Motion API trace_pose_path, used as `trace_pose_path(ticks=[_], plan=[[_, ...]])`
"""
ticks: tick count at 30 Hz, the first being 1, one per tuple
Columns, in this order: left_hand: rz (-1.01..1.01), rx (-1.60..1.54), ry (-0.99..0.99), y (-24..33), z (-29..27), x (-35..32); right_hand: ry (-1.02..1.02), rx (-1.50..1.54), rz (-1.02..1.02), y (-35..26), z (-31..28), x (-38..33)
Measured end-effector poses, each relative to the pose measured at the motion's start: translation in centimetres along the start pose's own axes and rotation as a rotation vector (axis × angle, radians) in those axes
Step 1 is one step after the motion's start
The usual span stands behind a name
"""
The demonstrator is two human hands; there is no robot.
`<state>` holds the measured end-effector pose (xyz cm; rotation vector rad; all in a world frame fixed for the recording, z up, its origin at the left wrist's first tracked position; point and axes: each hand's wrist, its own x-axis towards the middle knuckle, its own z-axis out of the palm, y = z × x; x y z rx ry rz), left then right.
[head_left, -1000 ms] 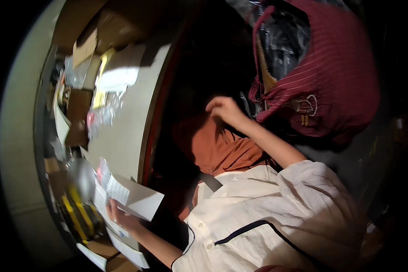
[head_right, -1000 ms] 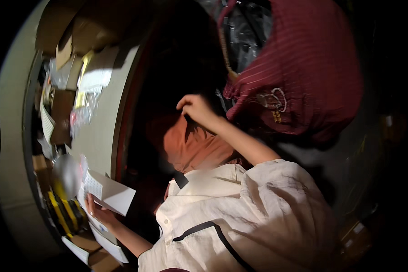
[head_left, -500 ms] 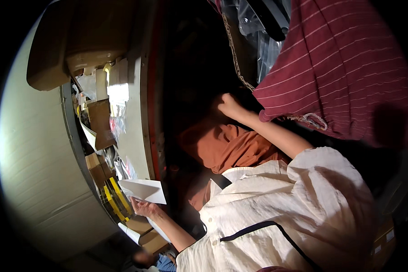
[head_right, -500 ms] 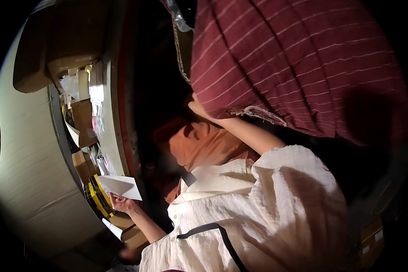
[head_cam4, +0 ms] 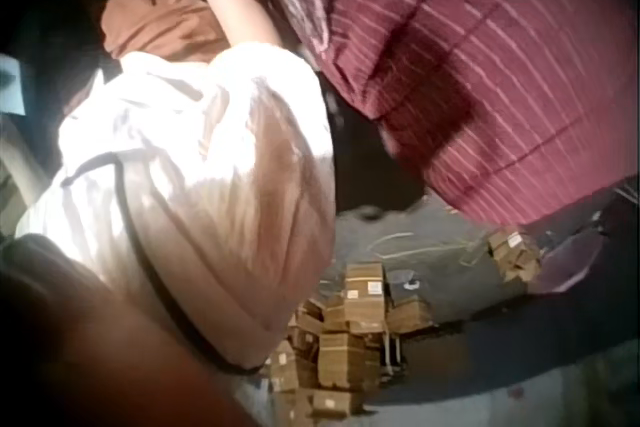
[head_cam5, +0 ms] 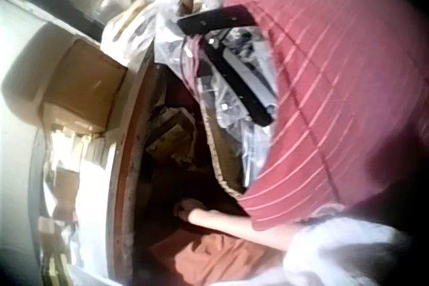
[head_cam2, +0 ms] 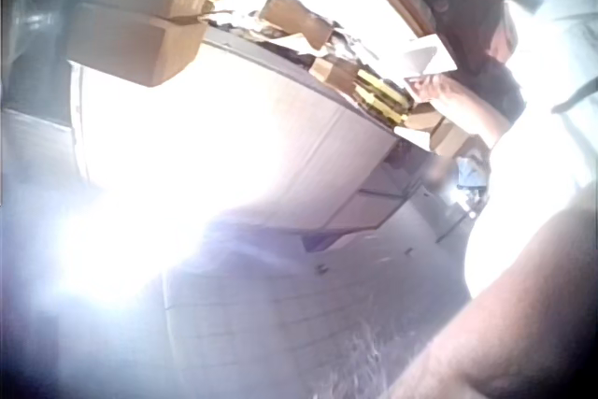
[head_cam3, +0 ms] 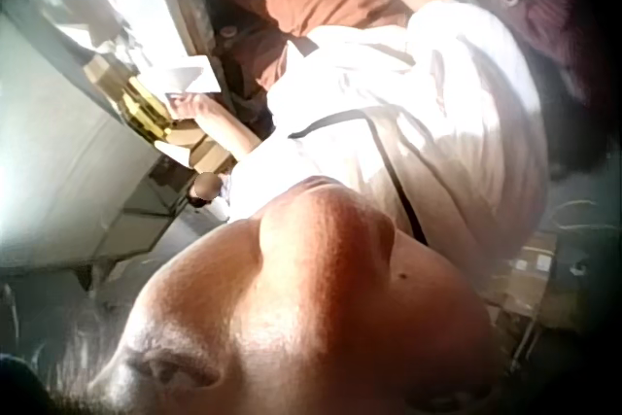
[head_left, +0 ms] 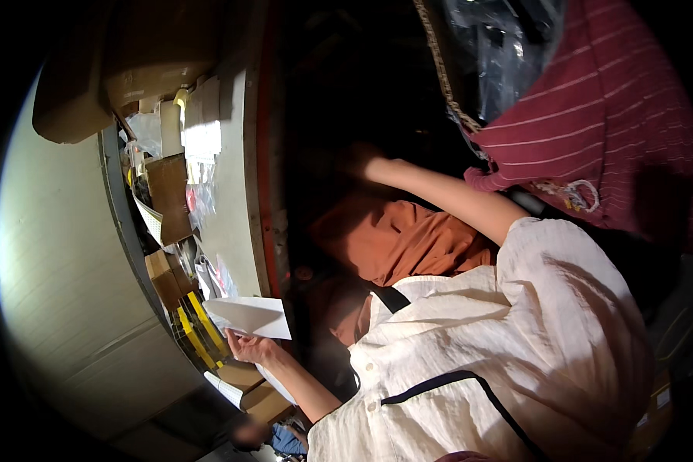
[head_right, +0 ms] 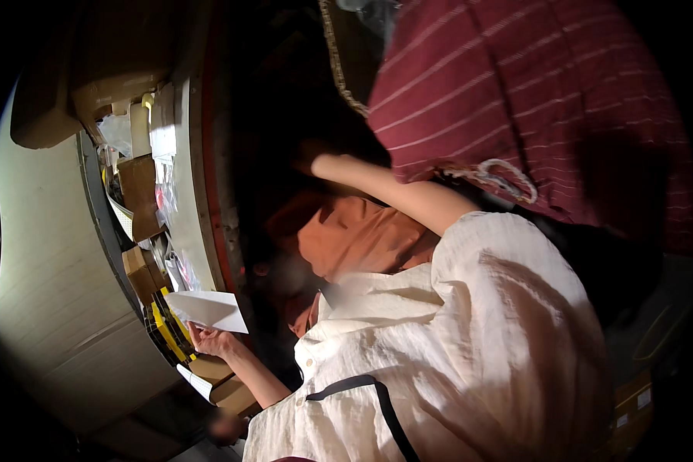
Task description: The person peels small circular stickers from a sheet and places them into a clear plastic bag. They repeatedly handle the sticker sheet, peel off individual stickers, and deposit them into the bag on the table.
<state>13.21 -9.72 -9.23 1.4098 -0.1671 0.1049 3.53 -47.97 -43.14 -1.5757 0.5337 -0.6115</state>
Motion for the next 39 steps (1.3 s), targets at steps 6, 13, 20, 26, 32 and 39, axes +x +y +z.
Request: trace_pose_path(ticks=[6,13,20,26,32,39], plan=[[-0.147,-0.150,-0.403,0.4,-0.9,3.9,0.746,-0.728,-0.143,1.9,-0.7,8.7],[0.124,-0.106,-0.029,-0.2,-0.5,-1.3,0.029,-0.232,-0.166,-0.3,6.2,5.8],[0.062,-0.064,0.059,0.3,1.9,-0.6,-0.079,-0.206,-0.224,-5.6,9.5,3.9],[0.085,-0.052,0.043,0.1,0.6,1.4,-0.088,-0.307,-0.268,-12.3,4.3,0.9],[0.067,-0.062,0.006,1.1,1.5,1.0,-0.230,-0.307,-0.311,-13.7,0.2,-0.9],[0.089,-0.027,0.087,1.4,1.4,0.7,-0.238,-0.209,-0.407,-14.6,-3.1,-3.4]])
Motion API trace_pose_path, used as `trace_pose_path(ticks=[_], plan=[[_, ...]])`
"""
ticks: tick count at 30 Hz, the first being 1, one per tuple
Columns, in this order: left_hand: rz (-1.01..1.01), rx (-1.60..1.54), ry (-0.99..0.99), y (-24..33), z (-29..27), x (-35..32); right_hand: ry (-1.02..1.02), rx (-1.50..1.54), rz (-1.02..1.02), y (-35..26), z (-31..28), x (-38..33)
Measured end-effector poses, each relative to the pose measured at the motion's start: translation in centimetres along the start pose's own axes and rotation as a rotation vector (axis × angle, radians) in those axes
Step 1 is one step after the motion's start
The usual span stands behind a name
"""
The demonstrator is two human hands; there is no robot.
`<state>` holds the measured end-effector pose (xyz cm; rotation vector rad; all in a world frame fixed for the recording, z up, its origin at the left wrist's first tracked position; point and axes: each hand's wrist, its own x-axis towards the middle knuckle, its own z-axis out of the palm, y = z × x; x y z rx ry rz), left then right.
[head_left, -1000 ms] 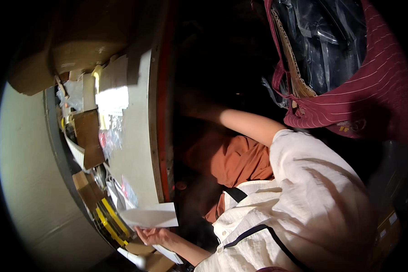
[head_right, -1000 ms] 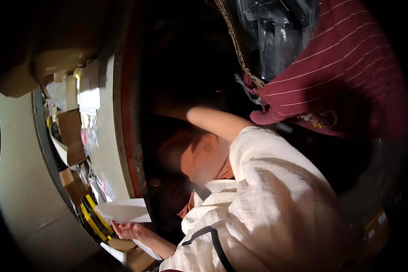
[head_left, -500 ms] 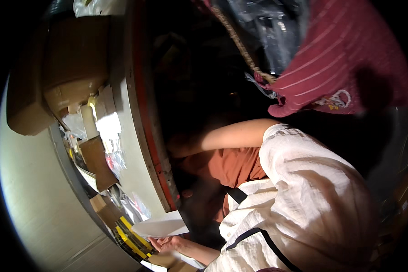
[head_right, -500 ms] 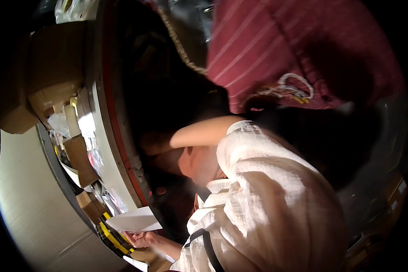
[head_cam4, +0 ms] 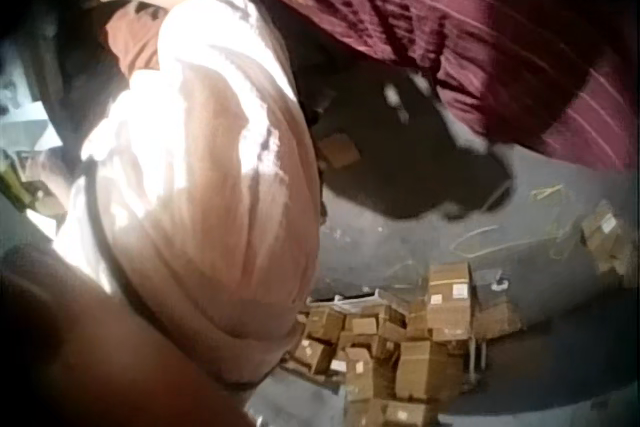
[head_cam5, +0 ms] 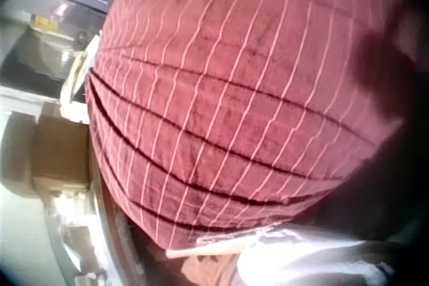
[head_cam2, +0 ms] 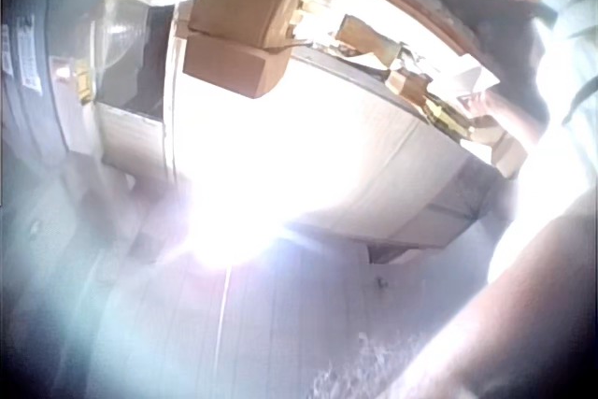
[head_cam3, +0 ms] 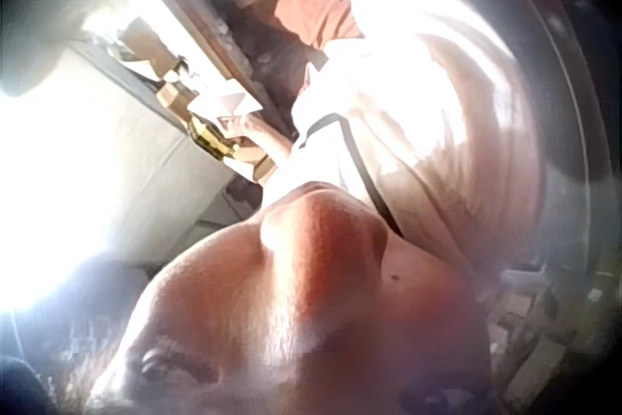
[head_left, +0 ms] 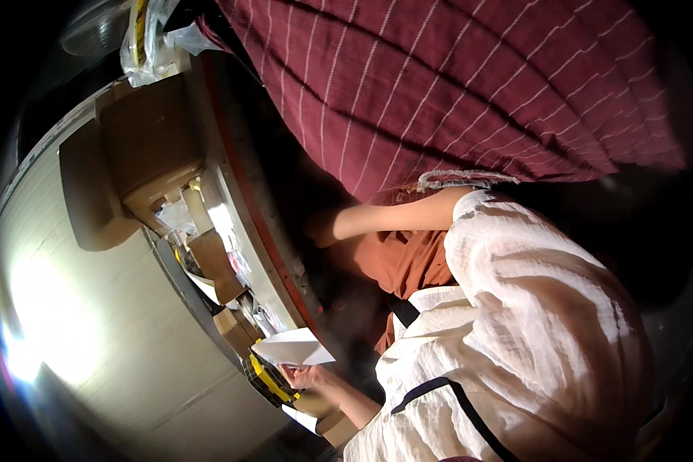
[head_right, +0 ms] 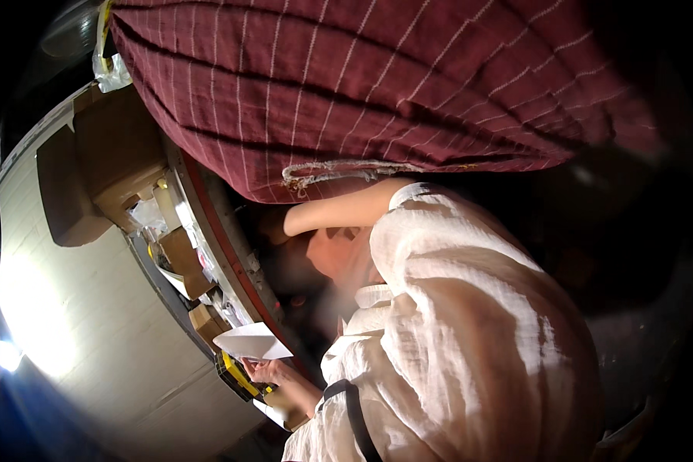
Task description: The person peels small circular stickers from a sheet and places them into a clear plastic bag. They repeatedly handle the sticker sheet, peel off individual stickers, and deposit them into the bag on the table.
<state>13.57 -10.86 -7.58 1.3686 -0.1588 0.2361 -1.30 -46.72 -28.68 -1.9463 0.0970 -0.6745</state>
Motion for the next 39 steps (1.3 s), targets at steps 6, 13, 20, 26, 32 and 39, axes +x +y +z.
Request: trace_pose_path(ticks=[6,13,20,26,32,39], plan=[[-0.068,-0.049,-0.163,-1.5,1.2,-1.5,0.136,0.056,0.021,4.7,5.9,3.1],[-0.082,-0.222,-0.234,-2.1,0.1,-2.0,-0.106,-0.248,0.135,3.6,7.0,3.3],[-0.063,-0.303,-0.298,0.3,1.8,-6.4,-0.356,-0.340,0.250,-1.5,7.0,-0.5],[-0.148,-0.359,-0.358,-0.5,3.1,-7.1,-0.701,-0.481,0.130,-5.6,2.2,-3.1],[-0.220,-0.233,-0.395,0.6,2.4,-7.6,-1.345,-0.605,0.266,-13.4,-2.0,0.7],[-0.306,-0.310,-0.506,1.5,2.3,-6.8,-1.632,0.068,0.069,-21.1,-5.6,6.0]])
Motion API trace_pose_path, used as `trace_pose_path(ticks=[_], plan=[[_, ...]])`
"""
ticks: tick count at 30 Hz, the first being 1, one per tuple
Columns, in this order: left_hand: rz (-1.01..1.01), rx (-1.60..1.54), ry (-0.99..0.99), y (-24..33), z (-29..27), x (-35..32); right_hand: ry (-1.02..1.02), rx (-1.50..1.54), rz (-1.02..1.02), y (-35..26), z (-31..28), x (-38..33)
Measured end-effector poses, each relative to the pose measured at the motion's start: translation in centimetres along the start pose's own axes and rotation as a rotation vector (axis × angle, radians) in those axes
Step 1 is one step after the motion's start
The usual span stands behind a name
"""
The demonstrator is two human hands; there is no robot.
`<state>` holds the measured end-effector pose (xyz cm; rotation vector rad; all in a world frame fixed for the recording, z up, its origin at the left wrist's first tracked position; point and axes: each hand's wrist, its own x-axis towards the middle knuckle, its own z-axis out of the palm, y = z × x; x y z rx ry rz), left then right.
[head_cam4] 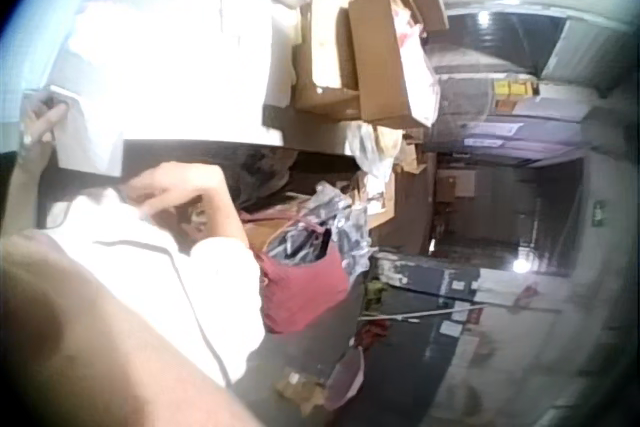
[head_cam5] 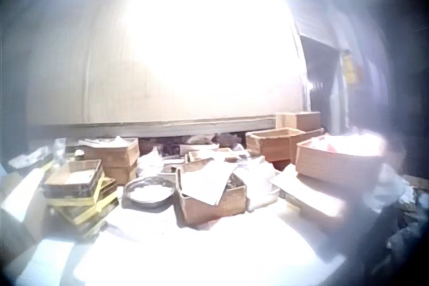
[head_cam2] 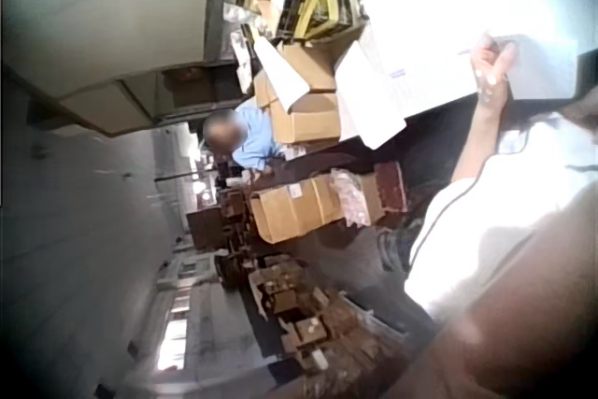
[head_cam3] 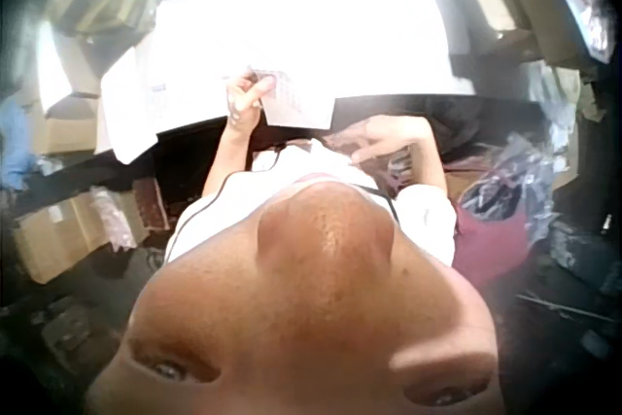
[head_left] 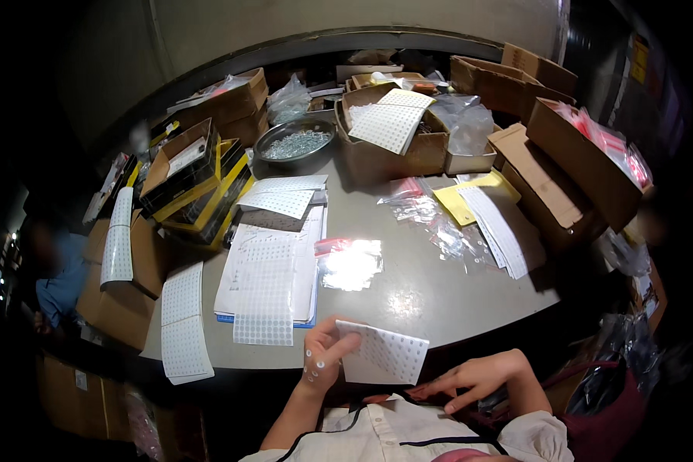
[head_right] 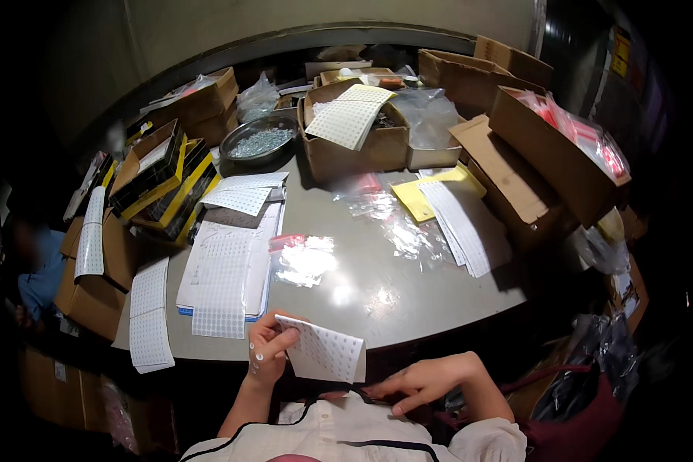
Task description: The person peels small circular stickers from a sheet and places them into a clear plastic bag. They repeatedly handle the sticker sheet, peel off individual stickers, and deposit them into the bag on the table.
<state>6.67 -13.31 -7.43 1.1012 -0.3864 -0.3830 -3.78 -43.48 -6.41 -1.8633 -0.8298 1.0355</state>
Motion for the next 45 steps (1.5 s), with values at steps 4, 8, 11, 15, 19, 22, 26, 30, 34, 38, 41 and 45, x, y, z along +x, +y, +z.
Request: trace_pose_path(ticks=[4,8,11,15,19,22,26,30,34,38,41,45], plan=[[-0.055,-0.071,0.016,-0.1,-0.6,-0.1,-0.081,0.021,-0.178,-4.4,-4.1,-1.0],[-0.049,-0.170,0.031,0.0,-0.7,-0.1,0.013,-0.072,-0.548,-8.1,-8.0,-0.5],[-0.052,-0.289,0.022,0.2,-0.9,0.0,-0.056,-0.048,-0.647,-10.2,-10.2,0.8],[-0.037,-0.369,0.110,0.0,-1.5,-0.2,-0.074,0.157,-0.796,-14.2,-11.6,4.3],[-0.004,-0.524,0.216,-0.6,-1.2,0.3,-0.066,0.343,-0.800,-18.8,-11.8,8.0],[-0.027,-0.518,0.174,-3.7,-4.2,-0.1,-0.149,0.646,-0.642,-21.4,-9.5,11.5],[-0.004,-0.409,0.219,-2.9,-4.7,0.5,-0.656,1.116,-0.718,-23.9,-6.7,17.2],[0.059,-0.411,0.211,-1.2,-3.3,0.5,-1.113,1.373,-0.807,-25.4,-5.8,21.1],[0.063,-0.430,0.207,-0.6,-2.7,0.2,-0.331,1.075,-1.349,-27.2,-3.4,19.9],[0.100,-0.400,0.192,-0.7,-2.9,-0.2,-0.337,1.256,-1.301,-26.2,-0.3,20.6],[0.137,-0.268,0.171,-1.5,-3.9,-0.3,-1.003,1.617,-0.586,-25.6,-3.2,19.0],[0.105,-0.305,0.270,-0.3,-2.0,-0.5,-0.986,1.535,-0.882,-26.0,-2.5,20.1]])
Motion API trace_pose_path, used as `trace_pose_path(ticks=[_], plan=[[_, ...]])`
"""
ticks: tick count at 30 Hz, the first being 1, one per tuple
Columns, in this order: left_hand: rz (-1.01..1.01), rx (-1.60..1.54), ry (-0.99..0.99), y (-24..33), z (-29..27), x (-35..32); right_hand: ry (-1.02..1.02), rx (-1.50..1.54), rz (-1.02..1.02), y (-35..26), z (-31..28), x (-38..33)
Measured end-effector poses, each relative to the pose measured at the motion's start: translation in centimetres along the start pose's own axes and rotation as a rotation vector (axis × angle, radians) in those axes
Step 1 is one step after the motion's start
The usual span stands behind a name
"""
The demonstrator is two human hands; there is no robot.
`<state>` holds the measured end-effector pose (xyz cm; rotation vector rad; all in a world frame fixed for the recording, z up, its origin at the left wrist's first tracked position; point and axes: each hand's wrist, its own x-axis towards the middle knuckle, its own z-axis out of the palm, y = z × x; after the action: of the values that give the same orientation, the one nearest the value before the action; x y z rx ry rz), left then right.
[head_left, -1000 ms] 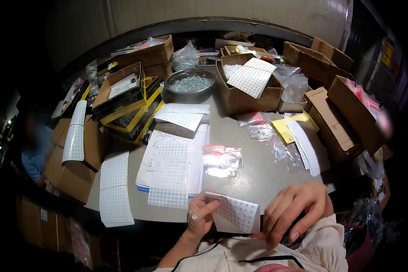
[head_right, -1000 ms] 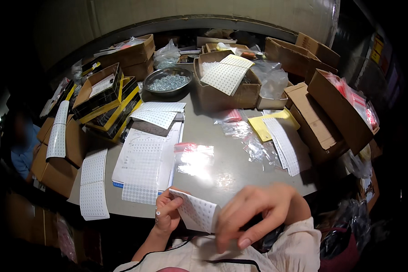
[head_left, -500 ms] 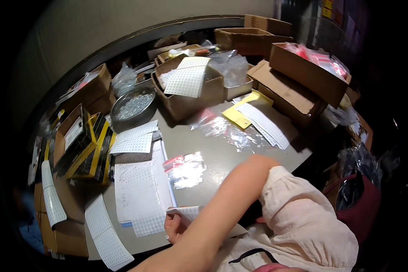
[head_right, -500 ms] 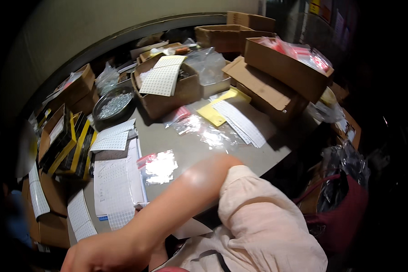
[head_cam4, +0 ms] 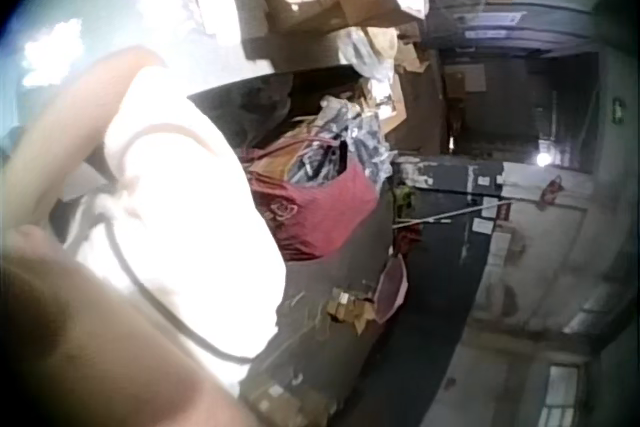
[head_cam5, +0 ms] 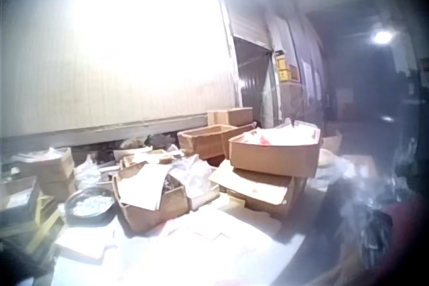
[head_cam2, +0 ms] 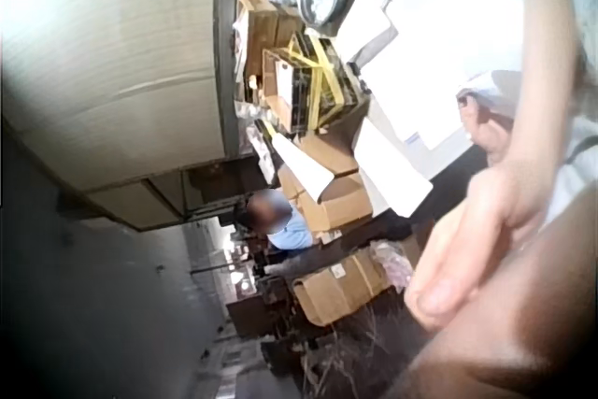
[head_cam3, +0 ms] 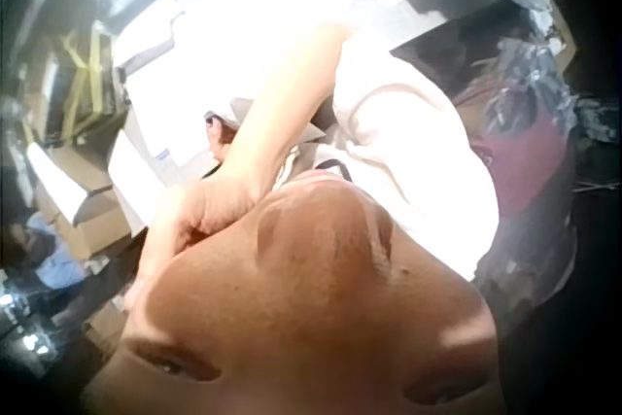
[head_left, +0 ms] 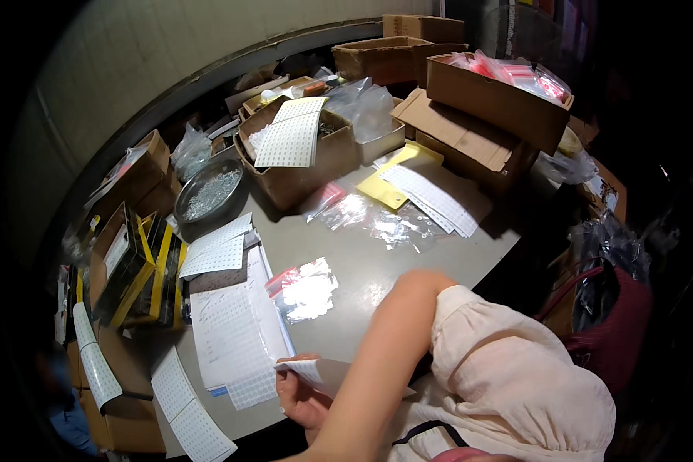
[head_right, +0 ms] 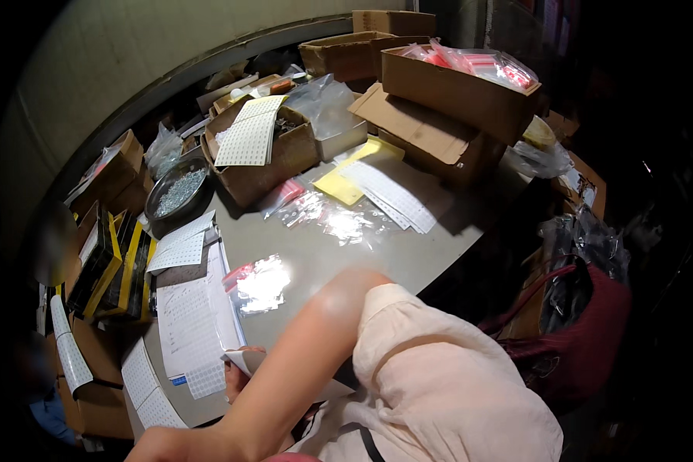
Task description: The person peels small circular stickers from a sheet and places them into a clear plastic bag. They repeatedly handle the sticker sheet, peel off individual stickers, and deposit them into the bag on the table.
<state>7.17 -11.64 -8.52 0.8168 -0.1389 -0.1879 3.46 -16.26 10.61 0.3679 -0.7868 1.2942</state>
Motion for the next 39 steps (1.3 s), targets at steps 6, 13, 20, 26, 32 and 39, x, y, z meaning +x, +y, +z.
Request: trace_pose_path(ticks=[6,13,20,26,32,39], plan=[[0.006,-0.102,0.000,-0.6,-0.7,0.1,-0.303,-0.680,-0.699,2.8,0.0,1.4],[0.085,-0.119,0.035,-1.3,-0.1,-0.2,0.232,0.430,0.261,0.5,2.2,-2.8],[-0.015,-0.119,0.146,-1.2,-1.0,-0.2,0.203,0.346,0.214,0.8,3.7,-3.3],[0.117,-0.191,0.024,-1.5,-0.1,-0.3,0.257,0.298,0.131,0.6,4.2,-4.7],[-0.042,-0.194,0.081,-0.1,0.2,-0.8,0.338,-0.483,0.044,-3.0,3.7,-10.2],[-0.044,-0.274,0.001,-0.3,0.7,-0.5,0.727,-0.574,-0.360,-5.8,4.3,-18.7]])
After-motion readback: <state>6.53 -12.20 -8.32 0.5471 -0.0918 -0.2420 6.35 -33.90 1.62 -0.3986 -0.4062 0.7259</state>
